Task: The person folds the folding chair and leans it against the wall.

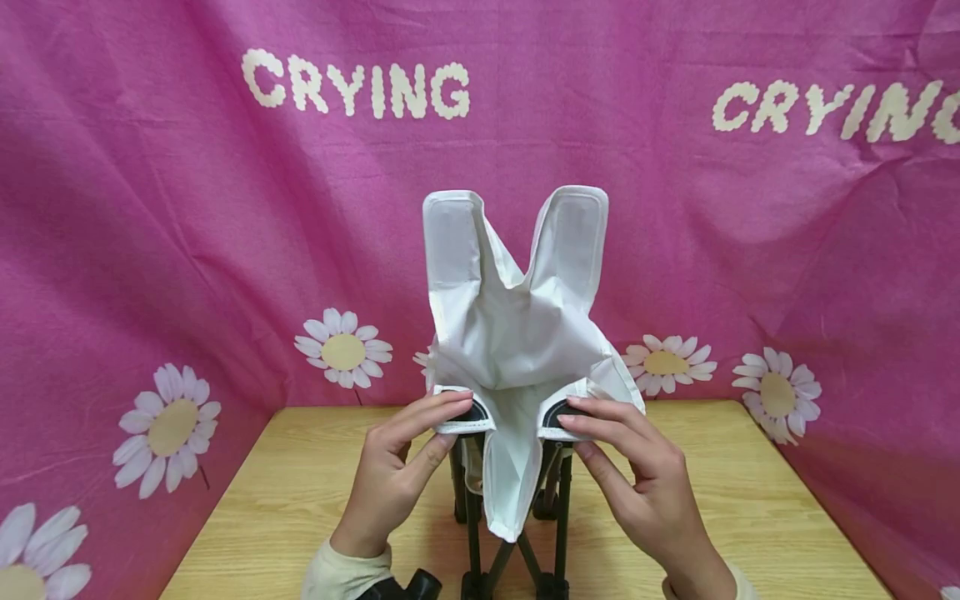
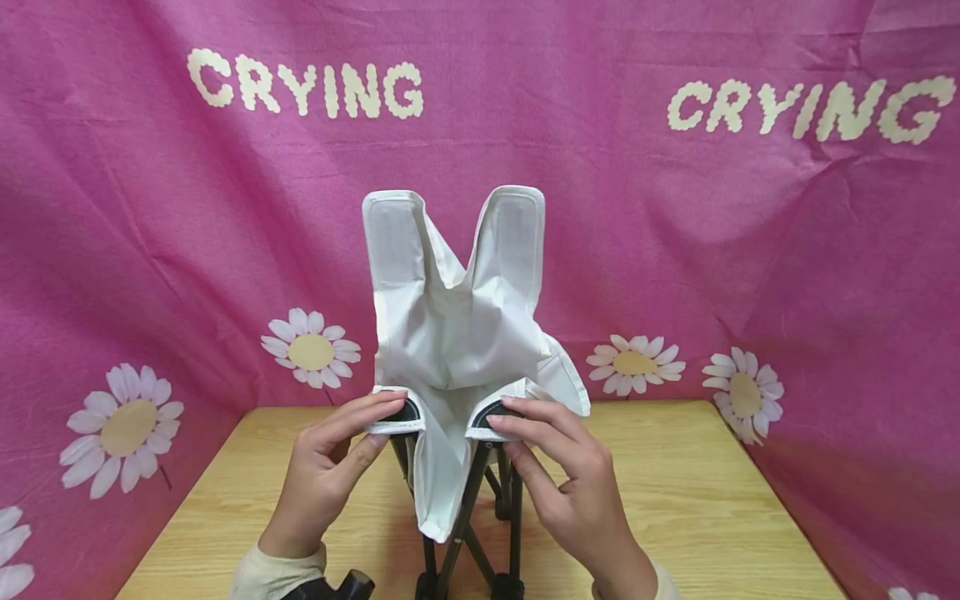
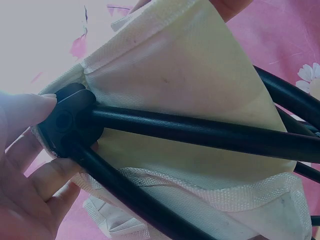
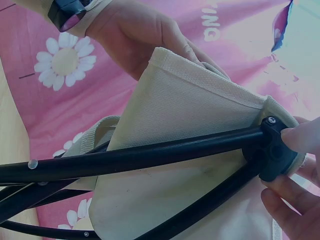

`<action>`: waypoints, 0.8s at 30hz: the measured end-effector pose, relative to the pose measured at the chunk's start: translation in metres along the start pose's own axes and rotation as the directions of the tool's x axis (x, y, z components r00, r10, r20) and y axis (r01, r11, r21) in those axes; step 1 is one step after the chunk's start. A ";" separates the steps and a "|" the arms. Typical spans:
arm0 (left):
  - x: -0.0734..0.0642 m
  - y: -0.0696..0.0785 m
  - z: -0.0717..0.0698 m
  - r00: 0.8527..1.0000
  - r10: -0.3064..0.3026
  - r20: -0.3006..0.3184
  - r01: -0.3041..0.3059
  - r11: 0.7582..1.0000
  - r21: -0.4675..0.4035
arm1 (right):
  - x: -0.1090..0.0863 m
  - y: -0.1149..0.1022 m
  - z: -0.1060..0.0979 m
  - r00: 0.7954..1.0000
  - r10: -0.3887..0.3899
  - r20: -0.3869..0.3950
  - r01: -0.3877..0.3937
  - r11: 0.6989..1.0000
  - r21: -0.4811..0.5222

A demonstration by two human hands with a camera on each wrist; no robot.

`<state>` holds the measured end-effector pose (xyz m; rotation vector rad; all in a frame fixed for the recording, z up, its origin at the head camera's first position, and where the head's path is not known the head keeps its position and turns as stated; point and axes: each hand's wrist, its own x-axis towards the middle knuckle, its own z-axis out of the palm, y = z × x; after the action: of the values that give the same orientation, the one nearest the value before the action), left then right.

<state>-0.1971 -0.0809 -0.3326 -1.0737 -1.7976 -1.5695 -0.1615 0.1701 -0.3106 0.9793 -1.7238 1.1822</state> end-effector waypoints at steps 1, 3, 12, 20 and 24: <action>0.000 0.000 0.000 1.000 0.002 -0.001 -0.002 1.000 -0.001 | 0.000 0.000 0.001 1.000 0.000 0.001 0.000 1.000 -0.001; 0.000 0.000 0.000 1.000 0.005 -0.002 -0.005 1.000 -0.003 | 0.001 -0.001 0.002 1.000 -0.001 0.003 0.001 1.000 -0.001; 0.001 0.000 -0.001 1.000 0.014 -0.002 -0.014 1.000 -0.002 | 0.003 -0.001 0.005 1.000 -0.006 0.004 0.006 1.000 0.009; 0.001 -0.001 0.000 1.000 0.020 -0.006 -0.020 1.000 0.005 | 0.003 -0.001 0.006 1.000 -0.005 0.004 0.005 1.000 0.016; 0.002 0.000 0.000 1.000 0.014 -0.006 -0.014 1.000 0.006 | 0.004 -0.002 0.007 1.000 -0.005 0.001 0.005 1.000 0.023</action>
<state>-0.1984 -0.0800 -0.3308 -1.0754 -1.7862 -1.5561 -0.1628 0.1626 -0.3083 0.9971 -1.7113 1.2007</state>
